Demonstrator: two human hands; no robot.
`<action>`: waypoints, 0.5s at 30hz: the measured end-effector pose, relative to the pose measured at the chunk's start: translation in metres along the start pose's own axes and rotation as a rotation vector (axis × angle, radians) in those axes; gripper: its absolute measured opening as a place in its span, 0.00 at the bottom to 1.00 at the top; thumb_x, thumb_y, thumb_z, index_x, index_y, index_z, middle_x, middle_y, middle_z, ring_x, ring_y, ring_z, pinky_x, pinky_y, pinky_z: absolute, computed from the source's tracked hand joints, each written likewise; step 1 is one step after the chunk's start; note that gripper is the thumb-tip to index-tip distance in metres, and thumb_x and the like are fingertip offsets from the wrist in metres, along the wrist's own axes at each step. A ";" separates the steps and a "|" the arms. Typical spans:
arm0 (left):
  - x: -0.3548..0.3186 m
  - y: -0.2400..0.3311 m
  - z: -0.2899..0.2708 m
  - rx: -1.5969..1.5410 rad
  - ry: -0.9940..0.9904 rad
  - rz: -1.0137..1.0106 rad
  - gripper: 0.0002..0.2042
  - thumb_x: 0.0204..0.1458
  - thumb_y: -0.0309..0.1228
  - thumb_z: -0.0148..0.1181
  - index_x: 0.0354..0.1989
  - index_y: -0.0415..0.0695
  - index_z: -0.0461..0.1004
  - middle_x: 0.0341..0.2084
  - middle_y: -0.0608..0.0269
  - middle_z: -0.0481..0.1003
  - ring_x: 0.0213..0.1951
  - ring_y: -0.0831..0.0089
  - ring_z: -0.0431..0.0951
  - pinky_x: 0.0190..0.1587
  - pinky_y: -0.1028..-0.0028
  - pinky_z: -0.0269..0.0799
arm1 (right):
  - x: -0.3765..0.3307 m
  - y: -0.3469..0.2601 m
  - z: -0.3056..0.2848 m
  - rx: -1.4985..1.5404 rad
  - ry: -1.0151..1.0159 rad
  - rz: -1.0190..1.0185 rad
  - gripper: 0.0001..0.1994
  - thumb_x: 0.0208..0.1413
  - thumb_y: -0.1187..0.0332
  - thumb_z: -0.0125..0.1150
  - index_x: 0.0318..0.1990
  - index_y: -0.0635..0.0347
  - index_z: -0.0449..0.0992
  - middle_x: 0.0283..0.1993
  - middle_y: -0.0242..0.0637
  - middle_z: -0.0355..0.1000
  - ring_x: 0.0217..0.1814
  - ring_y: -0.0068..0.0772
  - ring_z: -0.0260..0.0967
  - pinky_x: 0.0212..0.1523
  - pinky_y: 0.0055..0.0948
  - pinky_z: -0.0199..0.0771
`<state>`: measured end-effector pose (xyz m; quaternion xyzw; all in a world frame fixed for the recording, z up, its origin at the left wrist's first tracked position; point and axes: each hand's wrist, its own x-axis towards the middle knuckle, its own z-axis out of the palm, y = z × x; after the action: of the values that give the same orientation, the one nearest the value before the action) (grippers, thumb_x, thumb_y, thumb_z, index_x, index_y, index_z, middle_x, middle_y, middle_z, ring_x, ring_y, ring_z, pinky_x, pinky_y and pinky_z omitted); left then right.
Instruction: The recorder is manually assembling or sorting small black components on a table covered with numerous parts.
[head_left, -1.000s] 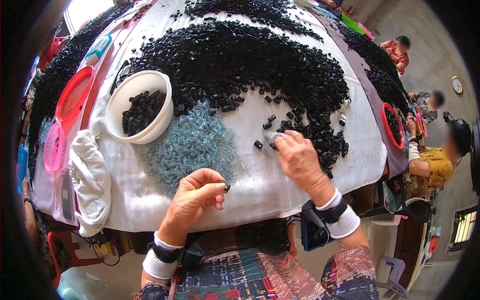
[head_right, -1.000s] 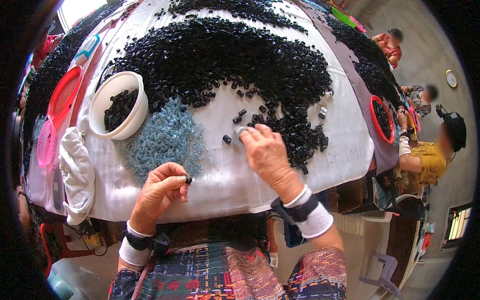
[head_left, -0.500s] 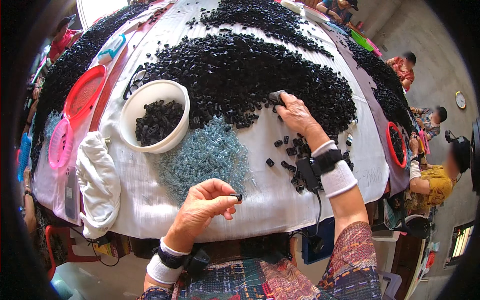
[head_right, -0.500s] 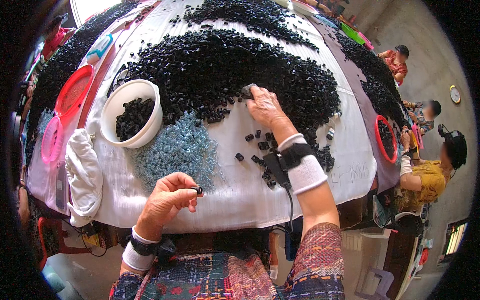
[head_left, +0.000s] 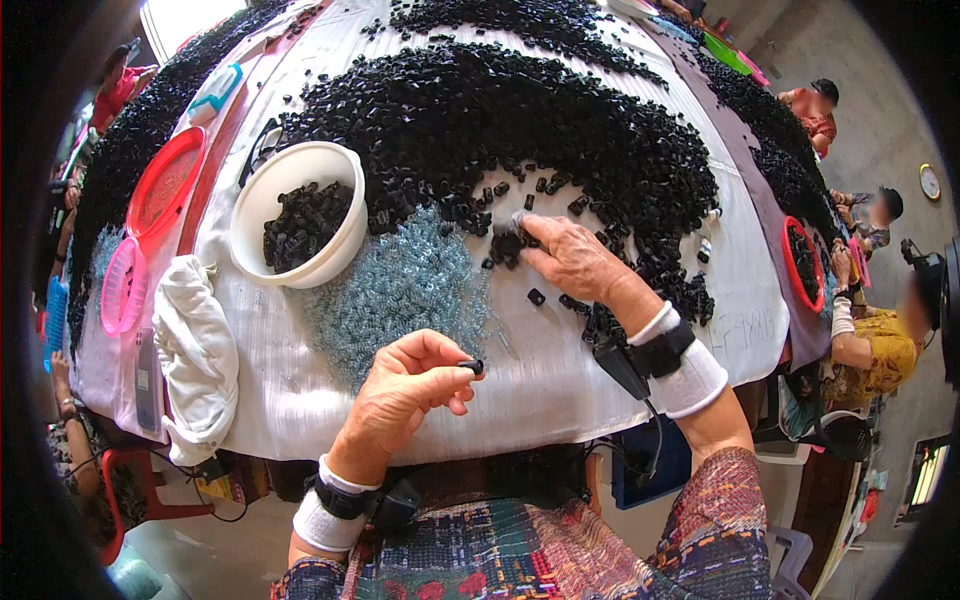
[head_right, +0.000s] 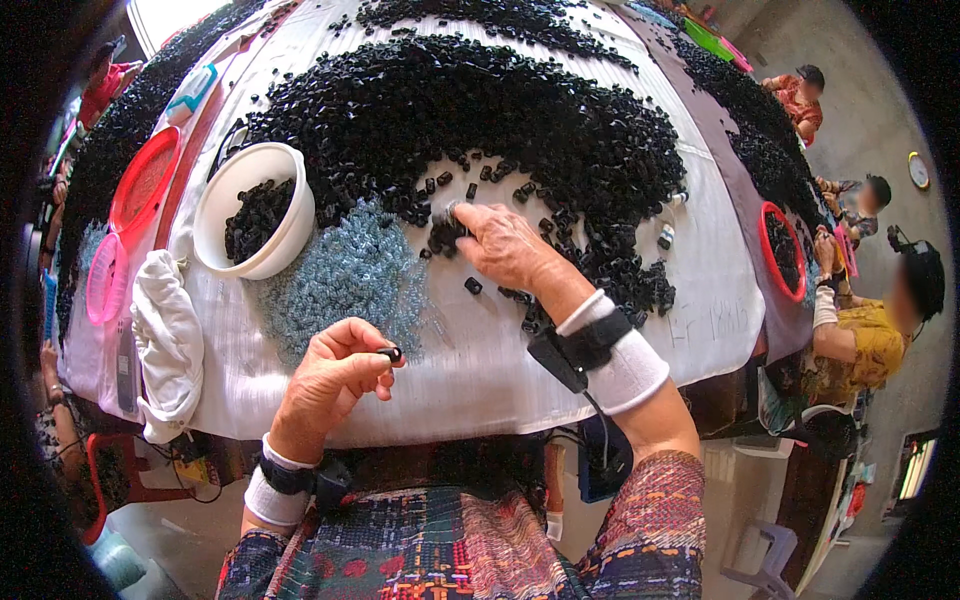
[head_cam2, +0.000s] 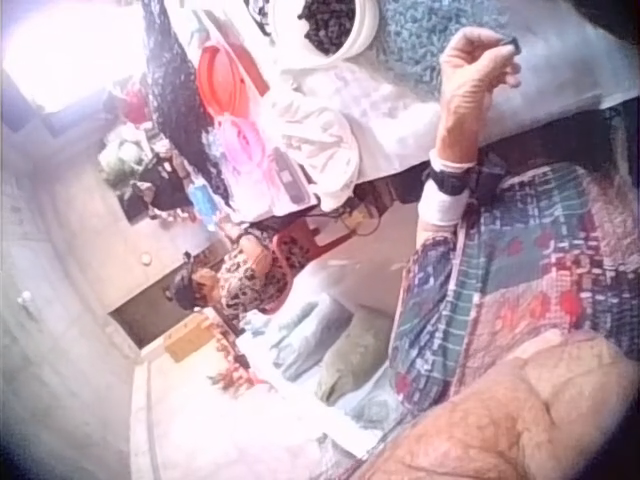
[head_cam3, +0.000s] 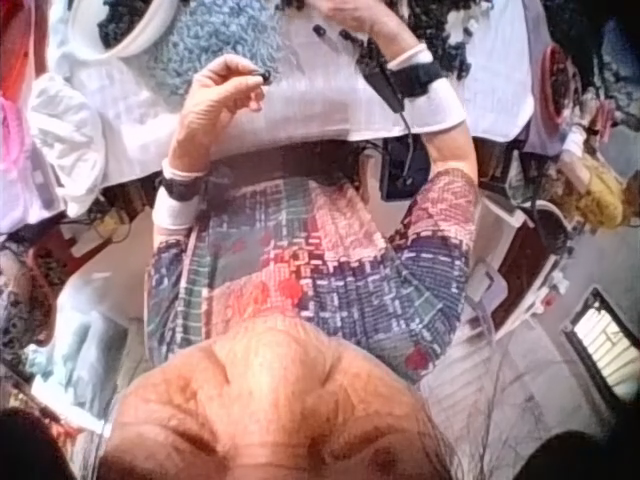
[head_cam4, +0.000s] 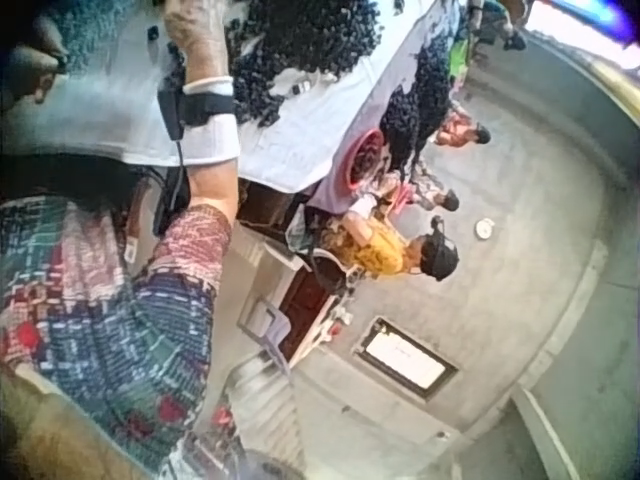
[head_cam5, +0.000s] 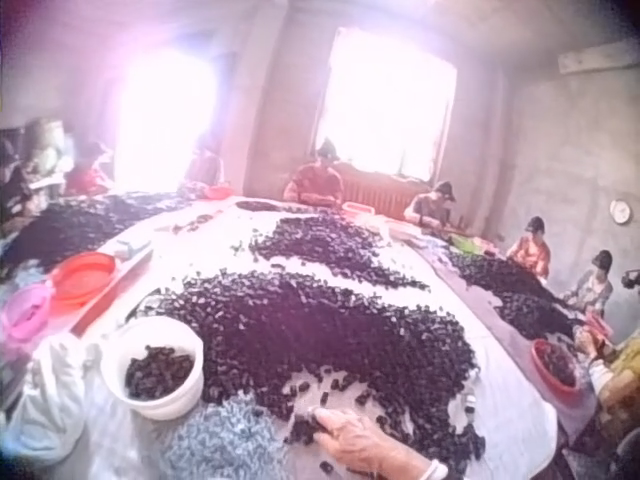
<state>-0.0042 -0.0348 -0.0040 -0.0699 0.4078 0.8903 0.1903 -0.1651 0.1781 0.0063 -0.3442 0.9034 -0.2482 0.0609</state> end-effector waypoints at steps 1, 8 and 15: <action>-0.001 0.000 0.000 -0.006 0.008 -0.003 0.06 0.47 0.20 0.62 0.33 0.39 0.72 0.28 0.57 0.76 0.26 0.74 0.77 0.28 0.77 0.75 | -0.010 -0.003 0.001 0.000 0.062 -0.050 0.10 0.50 0.69 0.53 0.39 0.63 0.65 0.37 0.51 0.69 0.45 0.56 0.65 0.47 0.48 0.63; -0.008 -0.002 -0.001 -0.006 0.027 -0.011 0.06 0.47 0.20 0.62 0.33 0.39 0.72 0.28 0.58 0.77 0.26 0.75 0.76 0.28 0.78 0.75 | -0.051 -0.028 -0.016 0.240 -0.002 0.097 0.08 0.50 0.74 0.52 0.37 0.66 0.68 0.33 0.50 0.70 0.36 0.54 0.68 0.38 0.42 0.68; -0.004 -0.005 -0.001 0.001 0.016 -0.001 0.08 0.46 0.20 0.62 0.35 0.39 0.73 0.29 0.57 0.77 0.27 0.74 0.76 0.28 0.77 0.75 | -0.063 -0.030 0.016 -0.114 0.183 -0.229 0.14 0.46 0.75 0.55 0.43 0.61 0.71 0.41 0.41 0.72 0.44 0.44 0.68 0.47 0.37 0.68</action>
<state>0.0018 -0.0336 -0.0064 -0.0775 0.4097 0.8894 0.1875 -0.0953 0.1933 0.0032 -0.4236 0.8728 -0.2320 -0.0700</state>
